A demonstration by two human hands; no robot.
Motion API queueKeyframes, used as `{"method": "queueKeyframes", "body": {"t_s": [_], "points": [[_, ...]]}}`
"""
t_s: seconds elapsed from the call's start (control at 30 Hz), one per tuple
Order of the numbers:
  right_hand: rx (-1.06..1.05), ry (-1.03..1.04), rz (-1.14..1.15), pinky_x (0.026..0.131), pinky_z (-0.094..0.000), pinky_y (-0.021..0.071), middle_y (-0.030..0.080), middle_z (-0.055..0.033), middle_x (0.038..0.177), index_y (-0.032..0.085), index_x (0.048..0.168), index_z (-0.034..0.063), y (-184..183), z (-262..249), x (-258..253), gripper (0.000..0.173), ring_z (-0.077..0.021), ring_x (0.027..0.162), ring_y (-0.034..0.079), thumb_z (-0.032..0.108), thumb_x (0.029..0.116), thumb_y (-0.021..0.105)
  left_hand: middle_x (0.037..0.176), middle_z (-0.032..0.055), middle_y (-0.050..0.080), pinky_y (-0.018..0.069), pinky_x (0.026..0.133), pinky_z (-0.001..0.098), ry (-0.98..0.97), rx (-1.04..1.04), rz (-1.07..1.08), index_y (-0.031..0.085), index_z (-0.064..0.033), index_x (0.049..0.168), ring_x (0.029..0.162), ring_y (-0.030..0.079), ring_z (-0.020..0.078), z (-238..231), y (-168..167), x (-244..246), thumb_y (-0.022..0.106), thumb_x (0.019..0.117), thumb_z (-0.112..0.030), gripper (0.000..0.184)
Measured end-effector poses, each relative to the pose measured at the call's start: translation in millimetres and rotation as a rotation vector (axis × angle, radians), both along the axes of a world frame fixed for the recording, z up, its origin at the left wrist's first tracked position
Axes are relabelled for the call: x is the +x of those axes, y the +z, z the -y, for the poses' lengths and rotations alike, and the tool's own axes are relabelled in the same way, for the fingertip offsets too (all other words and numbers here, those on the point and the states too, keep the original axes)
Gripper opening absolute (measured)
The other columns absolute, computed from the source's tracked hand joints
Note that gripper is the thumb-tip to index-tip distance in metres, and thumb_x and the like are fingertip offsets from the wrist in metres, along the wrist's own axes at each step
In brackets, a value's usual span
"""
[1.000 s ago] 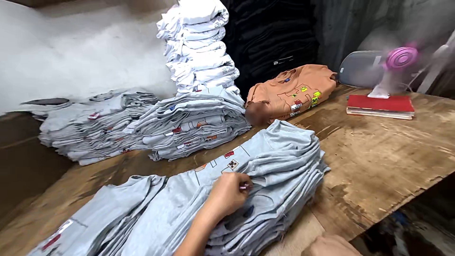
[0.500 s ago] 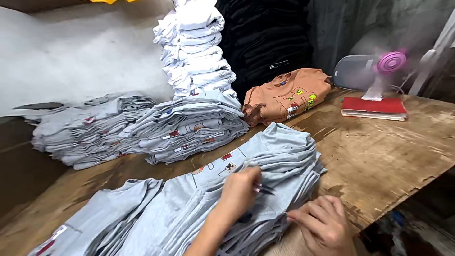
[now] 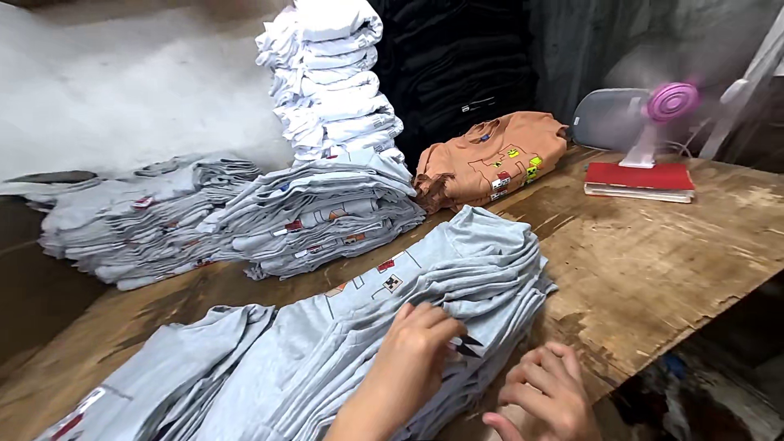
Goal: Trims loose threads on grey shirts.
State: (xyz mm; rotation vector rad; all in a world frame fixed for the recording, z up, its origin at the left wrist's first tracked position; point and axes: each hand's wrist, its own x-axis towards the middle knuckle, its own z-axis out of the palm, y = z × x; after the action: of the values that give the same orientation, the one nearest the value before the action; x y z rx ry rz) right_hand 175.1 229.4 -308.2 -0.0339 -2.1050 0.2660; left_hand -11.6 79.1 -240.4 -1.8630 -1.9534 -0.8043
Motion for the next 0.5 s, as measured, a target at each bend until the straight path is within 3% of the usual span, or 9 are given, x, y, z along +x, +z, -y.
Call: {"method": "queueKeyframes", "body": {"t_s": [0.07, 0.1, 0.17, 0.23, 0.3, 0.33, 0.4, 0.5], "points": [[-0.067, -0.082, -0.012, 0.099, -0.0408, 0.0417, 0.069, 0.0015, 0.082, 0.071, 0.078, 0.0218, 1.1, 6.0, -1.5, 0.042, -0.0155, 0.089, 0.063, 0.061, 0.0904, 0.065, 0.093, -0.0004, 0.070, 0.0591, 0.079, 0.0391, 0.101, -0.142, 0.216, 0.074, -0.0165, 0.106, 0.085, 0.068, 0.0141, 5.0, 5.8, -1.0, 0.070, 0.0886, -0.018, 0.018], [-0.100, -0.122, -0.034, 0.095, -0.0393, 0.0448, 0.069, 0.0003, 0.085, 0.069, 0.081, 0.0204, 2.6, 10.7, -4.9, 0.040, -0.0151, 0.089, 0.064, 0.060, 0.0887, 0.067, 0.087, -0.0006, 0.071, 0.0589, 0.074, 0.0380, 0.148, -0.238, 0.330, 0.075, -0.0157, 0.100, 0.079, 0.068, 0.0128, 5.4, 9.3, -2.0, 0.072, 0.0875, -0.021, 0.014], [-0.143, -0.147, -0.079, 0.090, -0.0372, 0.0490, 0.068, -0.0024, 0.092, 0.067, 0.090, 0.0174, 3.8, 18.8, -14.9, 0.042, -0.0156, 0.092, 0.065, 0.059, 0.0863, 0.070, 0.075, 0.0012, 0.067, 0.0502, 0.066, 0.0392, 0.154, -0.467, 0.516, 0.075, -0.0123, 0.090, 0.068, 0.061, 0.0135, 1.8, 15.6, -5.7, 0.068, 0.0956, -0.034, 0.024], [-0.131, -0.136, -0.112, 0.093, -0.0373, 0.0500, 0.067, -0.0025, 0.100, 0.065, 0.100, 0.0184, -3.3, 21.8, -26.8, 0.044, -0.0162, 0.099, 0.064, 0.060, 0.0866, 0.069, 0.081, 0.0006, 0.069, 0.0505, 0.067, 0.0346, 0.075, -0.512, 0.621, 0.077, -0.0133, 0.104, 0.069, 0.060, 0.0103, -3.6, 15.5, -8.9, 0.068, 0.0971, -0.039, 0.028], [-0.034, -0.124, -0.090, 0.102, -0.0417, 0.0441, 0.067, 0.0014, 0.112, 0.067, 0.113, 0.0266, -17.1, 18.9, -37.3, 0.035, -0.0177, 0.109, 0.061, 0.055, 0.0927, 0.064, 0.097, 0.0027, 0.072, 0.0558, 0.078, 0.0328, 0.096, -0.416, 0.637, 0.070, -0.0142, 0.133, 0.080, 0.065, 0.0101, -7.2, 20.4, -10.0, 0.074, 0.0932, -0.029, 0.042], [0.022, -0.090, -0.100, 0.103, -0.0428, 0.0398, 0.071, 0.0041, 0.109, 0.073, 0.111, 0.0304, -24.6, 15.2, -40.4, 0.024, -0.0170, 0.107, 0.061, 0.047, 0.0969, 0.063, 0.101, 0.0043, 0.073, 0.0570, 0.083, 0.0361, 0.171, -0.343, 0.583, 0.068, -0.0142, 0.136, 0.085, 0.067, 0.0133, -9.8, 22.4, -10.1, 0.074, 0.0915, -0.022, 0.045], [0.059, 0.052, -0.136, 0.101, -0.0393, 0.0357, 0.070, 0.0065, 0.088, 0.077, 0.100, 0.0305, -29.5, 8.4, -34.7, 0.013, -0.0123, 0.089, 0.060, 0.032, 0.0998, 0.064, 0.094, 0.0074, 0.072, 0.0586, 0.080, 0.0480, 0.318, -0.115, 0.380, 0.072, -0.0105, 0.120, 0.084, 0.069, 0.0229, -18.8, 12.8, -14.3, 0.074, 0.0851, -0.007, 0.035], [0.005, 0.373, -0.098, 0.092, -0.0340, 0.0450, 0.056, 0.0024, 0.065, 0.075, 0.085, 0.0199, -18.7, -6.4, -16.3, 0.027, -0.0128, 0.071, 0.057, 0.041, 0.0996, 0.066, 0.085, 0.0062, 0.071, 0.0607, 0.070, 0.0488, 0.265, 0.037, 0.185, 0.072, -0.0078, 0.093, 0.078, 0.071, 0.0235, -27.8, -5.8, -27.0, 0.071, 0.0796, 0.003, 0.017]]}}
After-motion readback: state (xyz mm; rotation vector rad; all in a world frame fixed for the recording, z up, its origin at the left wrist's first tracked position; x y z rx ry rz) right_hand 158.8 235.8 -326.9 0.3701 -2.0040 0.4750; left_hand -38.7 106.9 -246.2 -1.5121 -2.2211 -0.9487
